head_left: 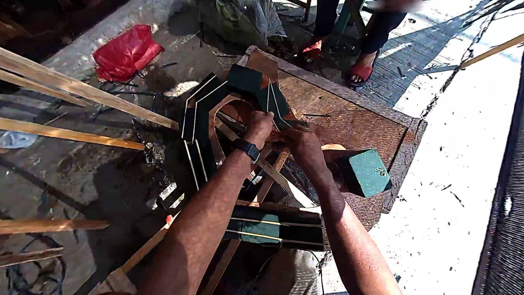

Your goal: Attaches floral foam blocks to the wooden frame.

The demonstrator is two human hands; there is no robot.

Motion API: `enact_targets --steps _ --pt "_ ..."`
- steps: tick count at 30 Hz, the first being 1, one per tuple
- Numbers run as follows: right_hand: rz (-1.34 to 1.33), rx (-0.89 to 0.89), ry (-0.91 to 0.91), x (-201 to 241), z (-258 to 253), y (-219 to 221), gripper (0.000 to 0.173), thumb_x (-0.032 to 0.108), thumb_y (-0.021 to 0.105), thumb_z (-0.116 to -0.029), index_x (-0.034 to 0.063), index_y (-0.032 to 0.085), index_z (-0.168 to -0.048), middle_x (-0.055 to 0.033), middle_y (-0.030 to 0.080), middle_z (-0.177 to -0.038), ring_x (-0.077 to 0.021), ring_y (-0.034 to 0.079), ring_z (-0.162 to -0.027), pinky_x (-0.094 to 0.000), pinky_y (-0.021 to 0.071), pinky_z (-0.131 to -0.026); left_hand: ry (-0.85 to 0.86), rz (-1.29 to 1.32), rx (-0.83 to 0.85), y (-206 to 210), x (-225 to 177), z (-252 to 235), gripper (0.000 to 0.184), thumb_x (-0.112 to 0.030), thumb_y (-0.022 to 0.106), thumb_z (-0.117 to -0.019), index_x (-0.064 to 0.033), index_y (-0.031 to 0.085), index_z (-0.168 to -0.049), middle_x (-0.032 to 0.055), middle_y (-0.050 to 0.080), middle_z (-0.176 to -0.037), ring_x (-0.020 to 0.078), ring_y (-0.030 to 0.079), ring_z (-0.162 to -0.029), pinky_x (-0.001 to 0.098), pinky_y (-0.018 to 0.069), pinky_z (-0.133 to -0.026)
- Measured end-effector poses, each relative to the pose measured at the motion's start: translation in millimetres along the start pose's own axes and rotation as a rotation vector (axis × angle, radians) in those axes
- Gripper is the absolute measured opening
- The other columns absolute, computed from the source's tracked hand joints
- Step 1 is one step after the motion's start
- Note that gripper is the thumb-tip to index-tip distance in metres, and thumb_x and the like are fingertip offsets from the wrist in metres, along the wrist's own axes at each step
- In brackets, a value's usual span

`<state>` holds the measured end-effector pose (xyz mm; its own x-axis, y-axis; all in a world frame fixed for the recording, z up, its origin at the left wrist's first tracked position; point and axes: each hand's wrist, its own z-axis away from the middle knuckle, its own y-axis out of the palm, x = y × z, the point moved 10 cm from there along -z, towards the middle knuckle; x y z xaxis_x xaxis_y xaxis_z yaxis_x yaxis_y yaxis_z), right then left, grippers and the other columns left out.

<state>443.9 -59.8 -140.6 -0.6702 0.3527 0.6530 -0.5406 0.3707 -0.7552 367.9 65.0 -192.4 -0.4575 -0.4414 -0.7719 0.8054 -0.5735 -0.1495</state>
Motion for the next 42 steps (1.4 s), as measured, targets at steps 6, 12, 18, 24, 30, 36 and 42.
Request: enact_targets --steps 6,12,18,24,30,36,42 --pt "0.026 0.009 0.012 -9 5 8 0.014 0.02 0.067 -0.0995 0.0118 0.074 -0.108 -0.0126 0.068 -0.105 -0.033 0.068 -0.097 -0.0551 0.0575 -0.082 0.144 -0.469 -0.131 -35 -18 -16 0.039 -0.039 0.055 -0.1056 -0.0012 0.063 -0.114 0.0128 0.068 -0.076 0.0213 0.063 -0.056 0.0381 0.0548 -0.054" --pt "0.103 -0.013 0.022 -2 10 8 0.013 0.015 0.067 -0.0973 0.007 0.072 -0.106 -0.0173 0.067 -0.107 -0.0384 0.067 -0.097 -0.0579 0.0571 -0.078 0.021 -0.076 -0.126 -35 1 -39 0.069 -0.047 0.068 -0.0967 -0.0046 0.045 -0.145 0.0258 0.058 -0.127 0.0383 0.063 -0.106 0.0544 0.0565 -0.083" --pt "0.168 -0.018 -0.01 -4 16 -3 0.011 0.014 0.069 -0.0963 0.0123 0.073 -0.106 -0.0141 0.068 -0.11 -0.0389 0.067 -0.097 -0.0592 0.056 -0.072 0.005 0.023 -0.107 -38 11 -50 0.071 -0.044 0.076 -0.0917 -0.0064 0.048 -0.145 0.0233 0.053 -0.139 0.0385 0.058 -0.12 0.0576 0.0529 -0.091" --pt "0.235 -0.124 -0.005 -8 18 0 0.018 0.014 0.066 -0.0981 0.0142 0.074 -0.114 -0.016 0.068 -0.112 -0.0388 0.067 -0.102 -0.0582 0.0558 -0.077 0.046 0.15 -0.041 -34 19 -68 0.087 -0.042 0.08 -0.0876 -0.0106 0.035 -0.155 0.0181 0.042 -0.155 0.0361 0.044 -0.141 0.0624 0.044 -0.107" --pt "0.477 -0.047 -0.035 16 18 19 0.028 0.012 0.067 -0.0916 0.0066 0.073 -0.118 -0.0192 0.064 -0.123 -0.041 0.06 -0.114 -0.0601 0.0472 -0.087 0.097 0.174 -0.029 -26 11 -62 0.071 -0.034 0.075 -0.0942 -0.0051 0.041 -0.149 0.0185 0.046 -0.151 0.0324 0.046 -0.137 0.058 0.0432 -0.108" --pt "0.486 -0.06 -0.01 18 14 27 0.022 0.011 0.065 -0.0918 0.0022 0.075 -0.109 -0.0181 0.065 -0.127 -0.0394 0.061 -0.114 -0.06 0.0483 -0.091 0.048 0.097 -0.114 -23 7 -59 0.068 -0.032 0.074 -0.0955 -0.0049 0.042 -0.149 0.02 0.043 -0.152 0.0358 0.044 -0.139 0.0621 0.0419 -0.107" --pt "0.205 -0.229 0.046 29 80 -43 0.047 0.031 0.063 -0.099 0.0158 0.06 -0.143 -0.0102 0.063 -0.135 -0.0293 0.061 -0.12 -0.0511 0.0504 -0.093 0.05 0.084 0.039 -29 12 -42 0.084 -0.051 0.073 -0.0906 -0.0118 0.036 -0.156 0.0144 0.038 -0.16 0.0315 0.041 -0.145 0.0553 0.041 -0.114"
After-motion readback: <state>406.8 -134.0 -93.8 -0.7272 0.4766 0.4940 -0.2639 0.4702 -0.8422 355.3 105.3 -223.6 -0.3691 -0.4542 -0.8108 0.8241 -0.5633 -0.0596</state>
